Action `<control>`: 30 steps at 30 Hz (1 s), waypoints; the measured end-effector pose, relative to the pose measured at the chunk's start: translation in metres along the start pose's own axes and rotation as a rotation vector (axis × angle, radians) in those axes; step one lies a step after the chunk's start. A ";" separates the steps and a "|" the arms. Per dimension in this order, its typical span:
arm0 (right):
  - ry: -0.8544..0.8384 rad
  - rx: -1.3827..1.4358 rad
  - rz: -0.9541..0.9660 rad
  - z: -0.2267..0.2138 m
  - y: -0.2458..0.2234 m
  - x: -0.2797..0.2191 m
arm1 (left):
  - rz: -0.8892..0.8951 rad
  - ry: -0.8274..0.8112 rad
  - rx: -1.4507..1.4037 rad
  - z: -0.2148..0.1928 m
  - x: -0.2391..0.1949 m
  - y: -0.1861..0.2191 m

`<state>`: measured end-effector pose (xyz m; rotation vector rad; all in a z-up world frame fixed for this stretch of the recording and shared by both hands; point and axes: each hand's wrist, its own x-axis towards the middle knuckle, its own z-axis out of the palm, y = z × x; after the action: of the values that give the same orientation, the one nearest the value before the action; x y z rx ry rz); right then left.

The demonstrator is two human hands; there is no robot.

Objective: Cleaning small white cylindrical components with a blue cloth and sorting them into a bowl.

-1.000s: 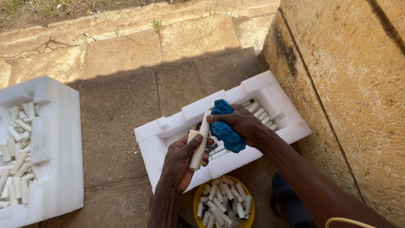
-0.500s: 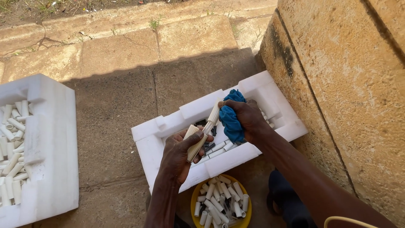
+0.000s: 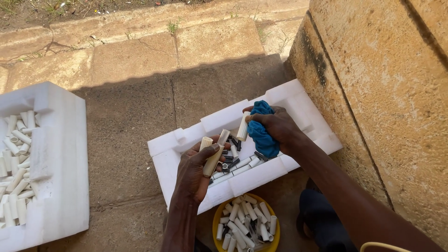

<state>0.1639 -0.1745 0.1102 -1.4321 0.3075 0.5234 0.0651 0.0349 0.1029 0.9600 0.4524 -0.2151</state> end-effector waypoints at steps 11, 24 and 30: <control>-0.217 -0.020 0.093 0.038 -0.007 -0.031 | 0.052 0.091 0.036 0.022 0.000 -0.001; -0.109 -0.155 0.021 0.031 -0.008 -0.028 | -0.017 0.164 -0.088 0.001 0.021 -0.023; -0.133 -0.240 -0.002 0.029 0.005 -0.018 | -0.018 0.139 0.187 0.014 0.015 -0.022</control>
<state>0.1432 -0.1481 0.1189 -1.6202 0.1397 0.6676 0.0740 0.0113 0.0862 1.1596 0.5755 -0.2103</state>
